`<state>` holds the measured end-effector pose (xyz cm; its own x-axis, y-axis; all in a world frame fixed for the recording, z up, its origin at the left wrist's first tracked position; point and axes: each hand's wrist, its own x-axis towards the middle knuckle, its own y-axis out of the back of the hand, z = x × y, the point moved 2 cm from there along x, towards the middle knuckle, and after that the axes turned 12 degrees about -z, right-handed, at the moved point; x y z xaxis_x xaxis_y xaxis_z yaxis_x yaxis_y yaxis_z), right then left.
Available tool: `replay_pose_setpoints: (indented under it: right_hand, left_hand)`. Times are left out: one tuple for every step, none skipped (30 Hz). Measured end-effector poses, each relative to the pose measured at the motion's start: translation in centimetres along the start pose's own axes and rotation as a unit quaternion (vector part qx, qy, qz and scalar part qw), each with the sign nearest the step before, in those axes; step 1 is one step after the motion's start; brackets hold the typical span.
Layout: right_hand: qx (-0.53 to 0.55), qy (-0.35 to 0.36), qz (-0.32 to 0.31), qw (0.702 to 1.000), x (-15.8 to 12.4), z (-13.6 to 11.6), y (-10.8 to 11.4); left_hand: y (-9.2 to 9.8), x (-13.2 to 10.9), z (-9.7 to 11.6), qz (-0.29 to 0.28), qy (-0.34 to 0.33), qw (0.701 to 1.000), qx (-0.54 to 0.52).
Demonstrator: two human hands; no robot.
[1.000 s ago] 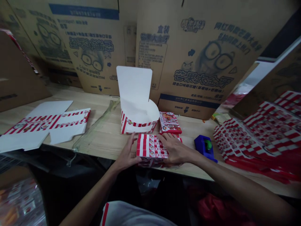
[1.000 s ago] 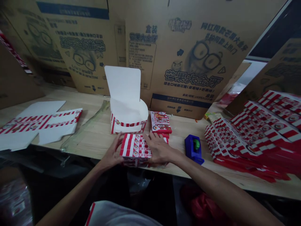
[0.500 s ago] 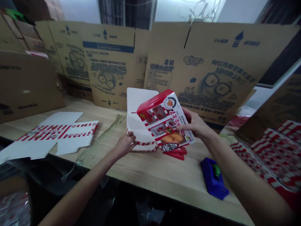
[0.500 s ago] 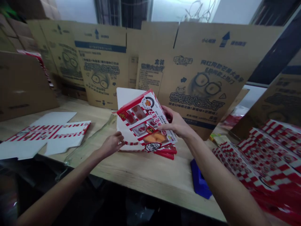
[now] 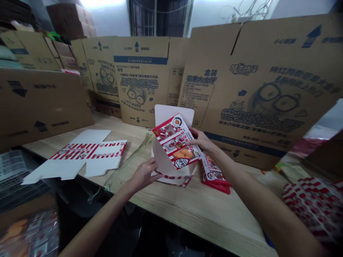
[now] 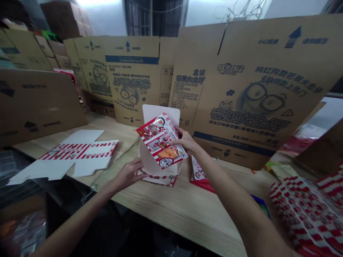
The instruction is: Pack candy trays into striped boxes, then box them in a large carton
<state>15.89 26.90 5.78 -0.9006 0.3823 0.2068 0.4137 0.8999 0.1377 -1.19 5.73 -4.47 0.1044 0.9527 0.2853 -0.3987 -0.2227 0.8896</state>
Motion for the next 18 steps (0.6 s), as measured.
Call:
replay_pose_setpoints:
  right_hand:
    - [0.013,0.001,0.009,1.000,-0.2,0.0,0.0]
    - [0.026,0.002,0.020,0.999,-0.6,-0.1,-0.1]
    - [0.039,0.005,0.033,0.999,-1.2,-0.3,-0.2]
    - [0.050,0.010,0.049,0.997,-1.9,-0.5,-0.4]
    - [0.059,0.017,0.069,0.996,-2.9,-0.6,-0.6]
    - [0.066,0.026,0.091,0.993,-4.1,-0.6,-0.9]
    - [0.074,0.036,0.116,0.990,-5.4,-0.6,-1.3]
    - [0.084,0.045,0.140,0.986,-7.0,-0.4,-1.7]
    - [0.096,0.053,0.162,0.981,-8.7,-0.1,-2.2]
    - [0.111,0.059,0.182,0.975,-10.5,0.3,-2.8]
    - [0.127,0.064,0.199,0.970,-12.4,0.9,-3.3]
    - [0.143,0.066,0.215,0.964,-14.4,1.5,-3.9]
    - [0.159,0.068,0.233,0.957,-16.3,2.3,-4.4]
    - [0.175,0.069,0.252,0.949,-18.2,3.1,-4.8]
    - [0.190,0.070,0.271,0.941,-19.9,4.0,-5.2]
    - [0.199,0.067,0.290,0.934,-21.6,4.9,-5.5]
    - [0.202,0.062,0.305,0.929,-23.1,5.9,-5.7]
    - [0.197,0.052,0.315,0.927,-24.5,6.9,-5.9]
  left_hand:
    - [0.2,0.0,0.2,0.019,0.001,1.000,-0.009]
    - [0.5,0.2,0.6,0.048,0.007,0.999,-0.017]
    - [0.9,0.3,1.1,0.085,0.017,0.996,-0.027]
    - [1.3,0.5,1.8,0.122,0.030,0.991,-0.045]
    - [1.7,0.8,2.7,0.154,0.041,0.985,-0.073]
    - [2.1,1.1,3.8,0.175,0.049,0.977,-0.111]
    - [2.4,1.5,5.0,0.181,0.053,0.969,-0.159]
    - [2.5,1.9,6.2,0.171,0.052,0.961,-0.213]
    - [2.5,2.3,7.6,0.147,0.044,0.951,-0.269]
    - [2.4,2.6,9.0,0.115,0.030,0.939,-0.324]
    - [2.1,2.9,10.3,0.082,0.012,0.924,-0.373]
    - [1.6,3.1,11.6,0.052,-0.007,0.909,-0.414]
    - [0.9,3.2,12.7,0.030,-0.023,0.896,-0.442]
    - [0.1,3.2,13.6,0.015,-0.034,0.888,-0.459]
    - [-0.8,3.2,14.3,0.006,-0.038,0.884,-0.466]
    - [-1.8,3.2,14.9,-0.002,-0.039,0.884,-0.466]
    - [-2.8,3.3,15.3,-0.010,-0.038,0.886,-0.463]
    - [-3.7,3.4,15.7,-0.019,-0.036,0.889,-0.457]
